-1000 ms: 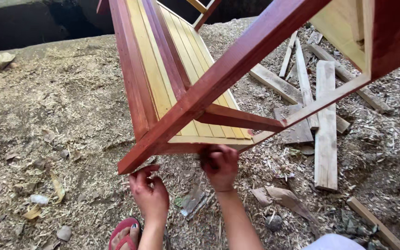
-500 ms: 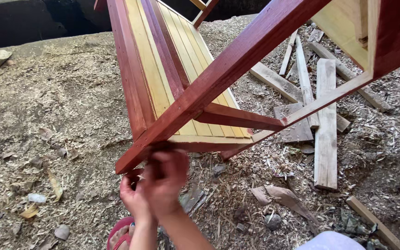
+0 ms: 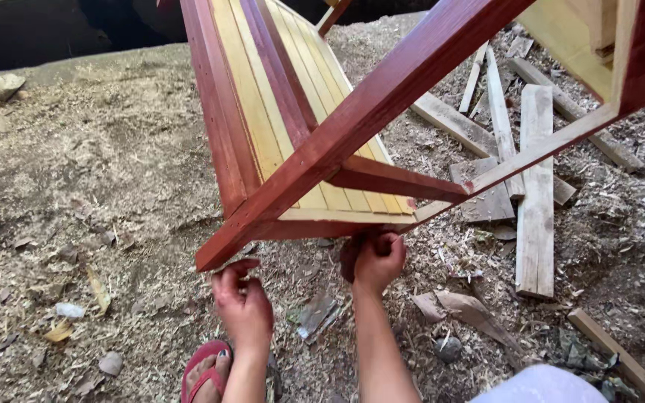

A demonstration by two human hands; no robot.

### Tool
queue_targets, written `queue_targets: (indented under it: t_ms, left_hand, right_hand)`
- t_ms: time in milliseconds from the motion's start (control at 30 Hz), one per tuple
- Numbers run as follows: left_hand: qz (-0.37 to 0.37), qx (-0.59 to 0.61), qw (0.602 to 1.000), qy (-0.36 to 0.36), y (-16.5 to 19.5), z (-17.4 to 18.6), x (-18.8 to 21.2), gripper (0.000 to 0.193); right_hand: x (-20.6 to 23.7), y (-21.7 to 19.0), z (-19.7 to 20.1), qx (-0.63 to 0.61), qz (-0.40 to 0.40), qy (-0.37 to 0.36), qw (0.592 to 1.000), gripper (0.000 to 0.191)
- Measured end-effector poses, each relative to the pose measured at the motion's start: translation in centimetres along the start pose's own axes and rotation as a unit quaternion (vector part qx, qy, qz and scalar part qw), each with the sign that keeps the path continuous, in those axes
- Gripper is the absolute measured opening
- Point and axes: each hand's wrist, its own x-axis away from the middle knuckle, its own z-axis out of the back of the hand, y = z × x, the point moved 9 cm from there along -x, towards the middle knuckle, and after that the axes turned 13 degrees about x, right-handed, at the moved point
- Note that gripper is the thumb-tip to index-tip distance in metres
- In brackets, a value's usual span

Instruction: The person applies a reddish wood stain to a wooden chair frame using a cloth, wiping the stain across the slats, rails and legs. They rotate and reposition the chair to reach different sides, working the stain into the wood surfaces.

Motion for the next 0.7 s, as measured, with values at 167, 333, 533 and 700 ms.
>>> queue_targets:
  t_ms: [167, 333, 533, 700]
  left_hand:
    - [-0.053, -0.014, 0.998, 0.03, 0.9, 0.3, 0.1, 0.028]
    - [0.051, 0.299, 0.952, 0.038, -2.2, 1.4, -2.0, 0.02]
    - [0.015, 0.094, 0.991, 0.096, -0.7, 2.0, -1.6, 0.021]
    - [-0.051, 0.035, 0.996, 0.07, 2.0, 0.3, -1.1, 0.021]
  right_hand:
    - [4.5, -8.7, 0.6, -0.049, 0.038, 0.024, 0.998, 0.023]
    - [12.6, -20.9, 1.4, -0.141, 0.328, -0.116, 0.927, 0.027]
    - [5.1, -16.3, 1.6, -0.259, 0.304, -0.187, 0.898, 0.019]
    - [-2.0, -12.2, 1.9, 0.0, 0.204, -0.149, 0.967, 0.027]
